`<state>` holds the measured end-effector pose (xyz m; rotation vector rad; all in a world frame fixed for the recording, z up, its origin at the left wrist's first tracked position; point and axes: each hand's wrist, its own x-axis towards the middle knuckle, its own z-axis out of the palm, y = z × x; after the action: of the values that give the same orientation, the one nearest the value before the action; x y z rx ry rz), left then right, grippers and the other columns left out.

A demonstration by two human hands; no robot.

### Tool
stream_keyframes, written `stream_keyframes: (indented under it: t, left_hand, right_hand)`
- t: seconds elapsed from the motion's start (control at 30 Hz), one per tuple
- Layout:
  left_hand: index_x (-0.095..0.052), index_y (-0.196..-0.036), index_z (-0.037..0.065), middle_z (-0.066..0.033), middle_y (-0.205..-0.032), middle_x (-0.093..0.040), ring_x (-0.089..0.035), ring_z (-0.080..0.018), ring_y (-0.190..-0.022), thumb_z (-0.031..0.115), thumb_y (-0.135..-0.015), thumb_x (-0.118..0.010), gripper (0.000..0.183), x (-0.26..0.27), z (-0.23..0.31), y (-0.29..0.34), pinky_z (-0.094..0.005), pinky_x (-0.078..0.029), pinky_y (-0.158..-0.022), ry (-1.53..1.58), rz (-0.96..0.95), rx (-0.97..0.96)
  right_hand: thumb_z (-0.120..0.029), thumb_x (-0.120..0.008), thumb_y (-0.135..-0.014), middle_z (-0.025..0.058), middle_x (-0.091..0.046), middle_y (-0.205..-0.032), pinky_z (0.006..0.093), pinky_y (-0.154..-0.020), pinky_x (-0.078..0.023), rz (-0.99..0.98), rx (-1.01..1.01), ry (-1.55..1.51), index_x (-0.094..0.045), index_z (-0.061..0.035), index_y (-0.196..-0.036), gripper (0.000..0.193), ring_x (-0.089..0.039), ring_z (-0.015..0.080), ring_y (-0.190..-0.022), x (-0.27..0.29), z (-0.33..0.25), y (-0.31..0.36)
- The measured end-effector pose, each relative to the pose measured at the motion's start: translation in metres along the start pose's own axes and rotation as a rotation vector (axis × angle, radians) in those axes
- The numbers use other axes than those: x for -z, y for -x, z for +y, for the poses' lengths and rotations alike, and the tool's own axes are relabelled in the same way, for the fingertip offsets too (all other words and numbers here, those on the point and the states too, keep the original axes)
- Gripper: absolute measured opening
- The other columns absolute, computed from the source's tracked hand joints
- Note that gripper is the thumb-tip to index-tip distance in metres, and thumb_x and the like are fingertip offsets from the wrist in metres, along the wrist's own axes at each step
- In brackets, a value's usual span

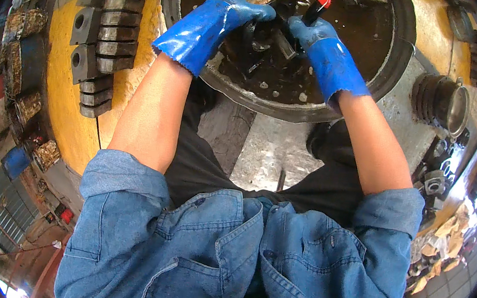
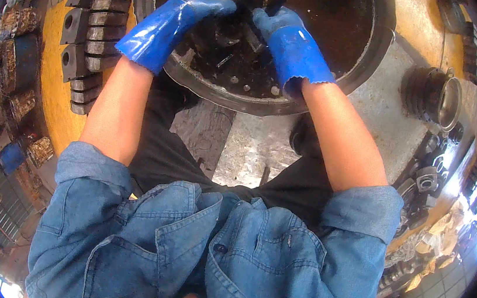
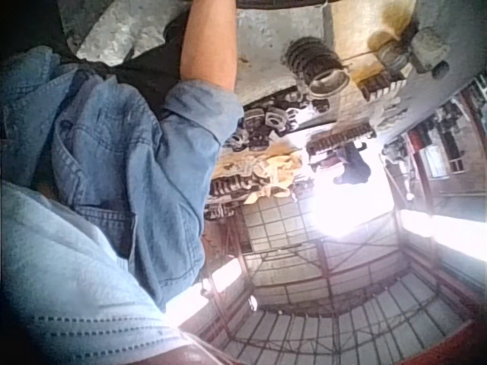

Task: The person cleans several metal parts by dipping them into a vat of liquid one at a time and scrubbing them with a brush.

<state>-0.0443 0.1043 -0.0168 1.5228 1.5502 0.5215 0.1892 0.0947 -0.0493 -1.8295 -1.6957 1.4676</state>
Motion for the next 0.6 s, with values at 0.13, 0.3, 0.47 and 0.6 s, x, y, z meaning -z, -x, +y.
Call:
stream_keyframes:
  t: [0.13, 0.3, 0.47, 0.6]
  left_hand:
    - [-0.05, -0.149, -0.002, -0.0185, -0.139, -0.065, -0.064, -0.0281, -0.127, 0.025, -0.075, -0.094, 0.09, -0.005, -0.007, -0.001, -0.0381, -0.051, -0.109, 0.093, -0.011, -0.034]
    - [-0.05, -0.148, -0.003, -0.0185, -0.138, -0.066, -0.065, -0.0274, -0.126, 0.02, -0.077, -0.092, 0.086, -0.009, -0.021, -0.003, -0.0374, -0.053, -0.107, 0.192, 0.025, -0.013]
    - [-0.05, -0.149, -0.003, -0.0194, -0.138, -0.066, -0.064, -0.0273, -0.126, 0.021, -0.077, -0.093, 0.087, -0.006, -0.005, 0.001, -0.037, -0.053, -0.107, 0.118, 0.03, 0.02]
    - [-0.05, -0.149, -0.003, -0.0199, -0.139, -0.066, -0.064, -0.0288, -0.127, 0.022, -0.075, -0.093, 0.089, -0.002, 0.005, 0.009, -0.0374, -0.053, -0.106, 0.034, 0.003, -0.025]
  right_hand:
    - [-0.045, -0.071, -0.096, 0.0143, -0.078, -0.109, 0.0385, -0.091, -0.055, 0.03, 0.112, 0.156, -0.075, -0.0084, -0.12, 0.044, -0.073, 0.029, -0.103, 0.0, -0.009, 0.008]
    - [-0.048, -0.069, -0.098, 0.0188, -0.077, -0.112, 0.0408, -0.092, -0.055, 0.059, 0.148, 0.369, -0.074, -0.0104, -0.124, 0.046, -0.073, 0.0374, -0.105, 0.0, -0.037, 0.019]
    - [-0.047, -0.072, -0.096, 0.016, -0.078, -0.112, 0.0398, -0.094, -0.055, 0.0, 0.087, 0.149, -0.074, -0.0101, -0.125, 0.047, -0.073, 0.0307, -0.105, -0.004, -0.012, 0.003]
    - [-0.04, -0.074, -0.095, 0.0145, -0.077, -0.117, 0.0401, -0.098, -0.054, -0.14, 0.084, -0.009, -0.073, -0.0135, -0.129, 0.043, -0.073, 0.0304, -0.111, -0.003, 0.001, -0.013]
